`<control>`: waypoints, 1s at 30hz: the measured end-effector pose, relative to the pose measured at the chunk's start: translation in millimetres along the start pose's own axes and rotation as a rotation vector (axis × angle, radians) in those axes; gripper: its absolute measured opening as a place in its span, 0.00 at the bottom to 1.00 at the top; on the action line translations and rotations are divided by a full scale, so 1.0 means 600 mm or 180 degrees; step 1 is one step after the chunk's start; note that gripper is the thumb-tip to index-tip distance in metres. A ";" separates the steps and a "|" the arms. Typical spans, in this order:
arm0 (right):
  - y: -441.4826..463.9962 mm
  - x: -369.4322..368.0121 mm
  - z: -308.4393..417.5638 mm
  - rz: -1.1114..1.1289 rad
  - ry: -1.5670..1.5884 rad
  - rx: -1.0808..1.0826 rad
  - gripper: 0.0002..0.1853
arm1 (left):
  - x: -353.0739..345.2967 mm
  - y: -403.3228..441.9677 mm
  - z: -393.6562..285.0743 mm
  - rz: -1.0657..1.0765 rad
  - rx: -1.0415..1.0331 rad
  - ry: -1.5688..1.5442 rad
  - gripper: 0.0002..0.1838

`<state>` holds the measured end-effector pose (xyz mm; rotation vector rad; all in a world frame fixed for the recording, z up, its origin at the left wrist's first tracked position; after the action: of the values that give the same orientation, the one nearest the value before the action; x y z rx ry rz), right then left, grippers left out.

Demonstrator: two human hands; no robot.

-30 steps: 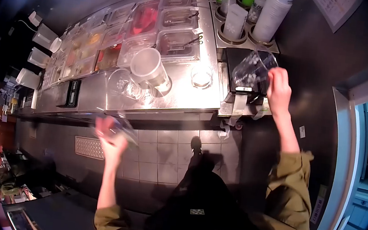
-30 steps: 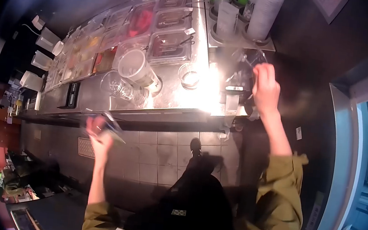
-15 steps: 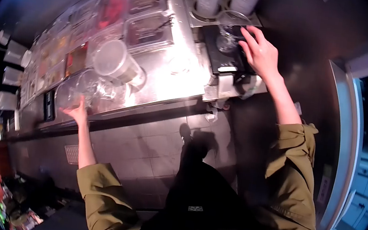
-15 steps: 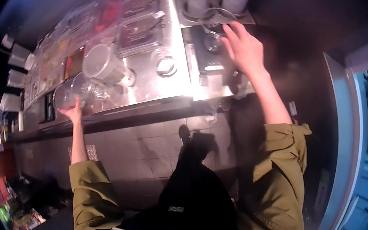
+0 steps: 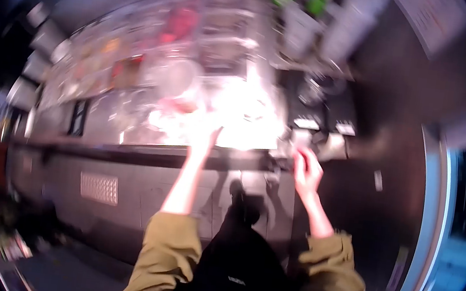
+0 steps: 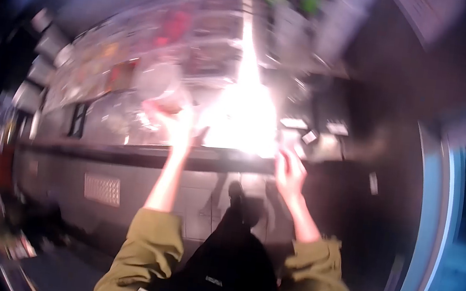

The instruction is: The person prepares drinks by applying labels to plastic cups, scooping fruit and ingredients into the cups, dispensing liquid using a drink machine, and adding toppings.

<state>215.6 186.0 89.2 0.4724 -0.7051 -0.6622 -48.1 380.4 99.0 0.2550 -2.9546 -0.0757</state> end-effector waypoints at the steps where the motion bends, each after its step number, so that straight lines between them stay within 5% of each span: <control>1: 0.001 -0.004 0.014 -0.0029 0.0280 -0.0099 0.07 | -0.017 0.040 0.058 0.0299 0.0624 -0.0671 0.50; 2: 0.004 -0.014 0.023 0.0026 0.0615 -0.0296 0.07 | -0.007 0.021 -0.032 -0.0911 -0.0202 0.0076 0.50; 4: 0.029 -0.019 0.054 0.0022 0.1110 -0.0527 0.08 | 0.004 0.052 -0.051 -0.0914 -0.0654 0.0611 0.53; 7: 0.105 0.007 0.130 -0.0288 0.1400 -0.0192 0.09 | 0.043 -0.009 -0.178 -0.0272 -0.1463 -0.0008 0.55; 8: 0.144 0.014 0.161 -0.0375 0.1444 -0.0046 0.09 | 0.070 -0.038 -0.213 0.0451 -0.1312 -0.1151 0.55; 13: 0.327 -0.079 0.300 0.0033 0.1456 0.0099 0.10 | 0.319 -0.023 -0.283 0.0908 -0.0433 -0.2889 0.61; 17: 0.428 -0.369 0.493 0.1613 0.0672 0.1565 0.09 | 0.574 0.101 -0.203 0.0619 -0.0839 -0.2464 0.62; 19: 0.444 -0.587 0.575 0.2506 0.0163 0.2161 0.10 | 0.690 0.205 -0.187 0.0121 -0.0899 -0.2188 0.63; 21: 0.435 -0.846 0.574 0.3243 -0.0872 0.2511 0.12 | 0.788 0.334 -0.147 0.0334 -0.0703 -0.2308 0.59; 24: 0.473 -1.189 0.469 0.3240 -0.1806 0.2196 0.11 | 0.892 0.516 -0.031 0.1048 -0.0032 -0.2661 0.51; 26: 0.490 -1.349 0.381 0.2979 -0.1904 0.1989 0.11 | 0.941 0.566 0.040 0.0385 0.0690 -0.2537 0.43; 28: 0.479 -1.378 0.376 0.2648 -0.1826 0.2126 0.12 | 0.996 0.609 0.120 0.0208 0.1252 -0.2257 0.36; 30: 0.479 -1.391 0.379 0.3052 -0.1975 0.2249 0.13 | 1.021 0.640 0.145 0.0060 0.1902 -0.2399 0.34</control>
<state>-316.1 925.6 51.2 0.4953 -1.6244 0.4096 -721.2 654.4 142.2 0.3278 -3.6361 0.9192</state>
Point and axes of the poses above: each hand's wrist, its own y-axis towards the middle knuckle, its own x-axis out of the back of the hand, z = x × y, the point moved 7 cm from there along y, towards the middle knuckle, and after that the axes turned 7 degrees about x, right-handed, at the moved point
